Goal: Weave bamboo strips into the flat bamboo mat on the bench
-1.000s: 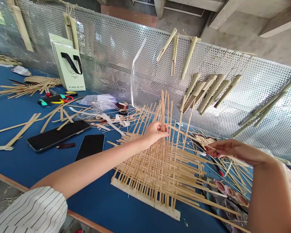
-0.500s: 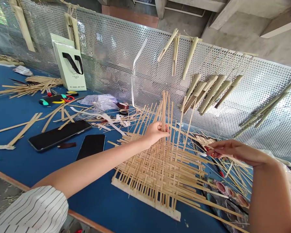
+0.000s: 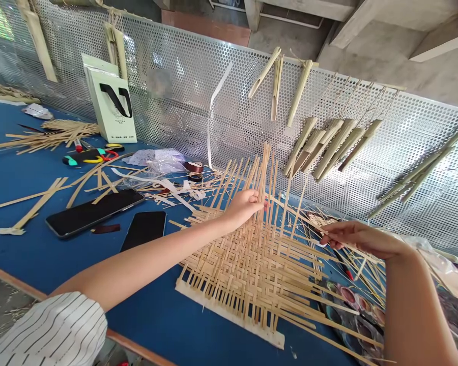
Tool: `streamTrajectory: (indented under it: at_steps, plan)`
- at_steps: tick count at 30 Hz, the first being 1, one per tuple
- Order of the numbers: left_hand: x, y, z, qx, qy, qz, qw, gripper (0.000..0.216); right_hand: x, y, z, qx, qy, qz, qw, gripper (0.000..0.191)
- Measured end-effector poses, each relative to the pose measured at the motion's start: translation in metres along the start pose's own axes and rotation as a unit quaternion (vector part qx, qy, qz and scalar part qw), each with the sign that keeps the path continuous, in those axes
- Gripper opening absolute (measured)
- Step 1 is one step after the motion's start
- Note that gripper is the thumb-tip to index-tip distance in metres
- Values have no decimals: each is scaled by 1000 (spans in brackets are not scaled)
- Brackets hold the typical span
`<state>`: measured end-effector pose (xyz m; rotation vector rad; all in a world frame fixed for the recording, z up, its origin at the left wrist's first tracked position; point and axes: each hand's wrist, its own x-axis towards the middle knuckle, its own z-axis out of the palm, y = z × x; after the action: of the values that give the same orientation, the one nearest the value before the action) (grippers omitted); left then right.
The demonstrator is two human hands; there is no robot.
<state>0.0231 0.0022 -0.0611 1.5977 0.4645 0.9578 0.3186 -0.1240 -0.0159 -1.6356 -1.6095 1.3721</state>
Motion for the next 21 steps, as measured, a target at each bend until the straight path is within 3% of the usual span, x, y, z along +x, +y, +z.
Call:
streamTrajectory:
  at_steps: [3, 9, 21]
  plan:
    - [-1, 2, -2, 32, -5, 23, 999, 4, 1, 1, 1, -1, -2, -1, 1000, 33]
    - [1, -3, -4, 18, -14, 46, 999, 16, 2, 3, 3, -9, 7, 10, 1000, 33]
    - [5, -8, -5, 40, -13, 87, 995, 14, 4, 6, 3, 4, -6, 9, 1000, 31]
